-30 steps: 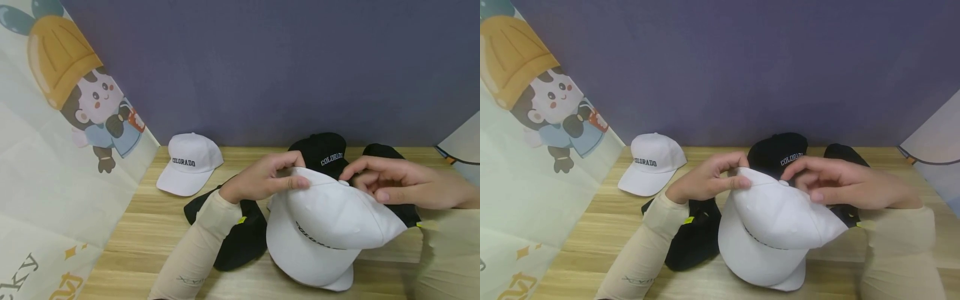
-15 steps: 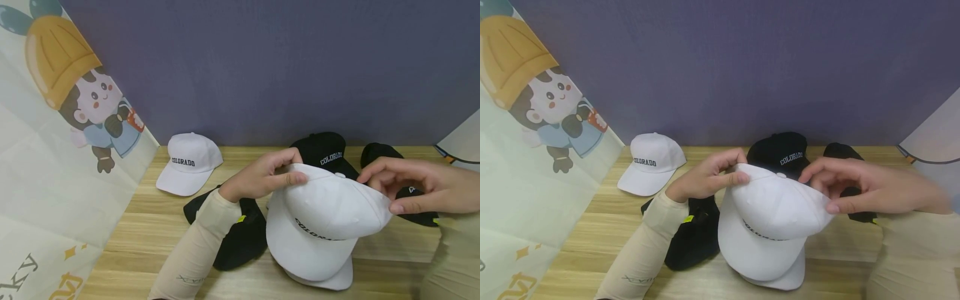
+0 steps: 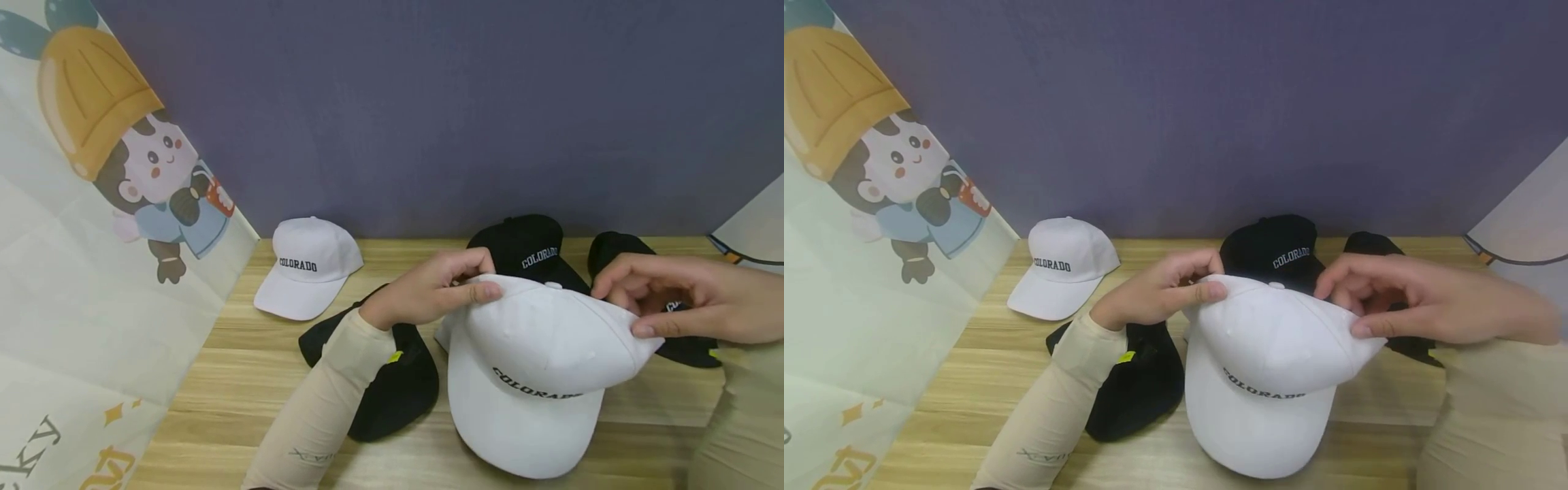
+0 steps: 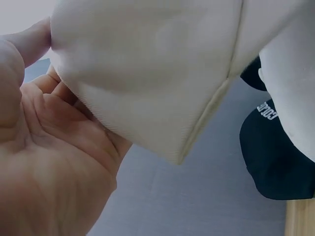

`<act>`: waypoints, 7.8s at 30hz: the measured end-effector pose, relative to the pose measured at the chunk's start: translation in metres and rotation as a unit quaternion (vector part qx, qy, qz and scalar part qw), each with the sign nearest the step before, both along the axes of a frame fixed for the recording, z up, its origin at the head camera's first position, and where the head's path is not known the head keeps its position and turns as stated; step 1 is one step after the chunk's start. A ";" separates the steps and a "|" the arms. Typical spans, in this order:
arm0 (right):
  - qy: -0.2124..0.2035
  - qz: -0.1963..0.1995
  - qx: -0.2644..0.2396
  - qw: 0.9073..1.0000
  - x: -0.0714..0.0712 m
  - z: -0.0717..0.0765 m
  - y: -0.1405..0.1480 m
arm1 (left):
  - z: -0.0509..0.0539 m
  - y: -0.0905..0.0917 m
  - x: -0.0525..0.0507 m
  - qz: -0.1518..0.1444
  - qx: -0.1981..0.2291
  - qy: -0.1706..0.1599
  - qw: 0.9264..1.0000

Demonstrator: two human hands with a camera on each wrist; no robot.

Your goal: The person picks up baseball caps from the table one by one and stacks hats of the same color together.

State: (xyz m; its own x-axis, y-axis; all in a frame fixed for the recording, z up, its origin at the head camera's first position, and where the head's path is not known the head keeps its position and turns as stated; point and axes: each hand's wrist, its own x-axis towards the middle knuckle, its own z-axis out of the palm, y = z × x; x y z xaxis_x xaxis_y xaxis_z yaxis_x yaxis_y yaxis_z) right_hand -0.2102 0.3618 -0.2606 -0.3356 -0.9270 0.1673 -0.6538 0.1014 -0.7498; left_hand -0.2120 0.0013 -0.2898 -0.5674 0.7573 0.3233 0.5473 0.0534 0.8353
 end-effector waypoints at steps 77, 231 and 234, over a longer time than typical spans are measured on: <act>-0.118 -0.084 0.163 0.976 -0.065 -0.063 -0.043 | -0.049 0.004 -0.031 0.176 -0.312 0.060 0.932; -0.082 -0.210 0.159 0.961 -0.069 -0.069 -0.054 | -0.102 -0.315 -0.102 0.502 -0.021 -0.305 0.809; -0.076 -0.210 0.162 0.961 -0.069 -0.068 -0.054 | -0.102 -0.317 -0.100 0.493 -0.022 -0.298 0.817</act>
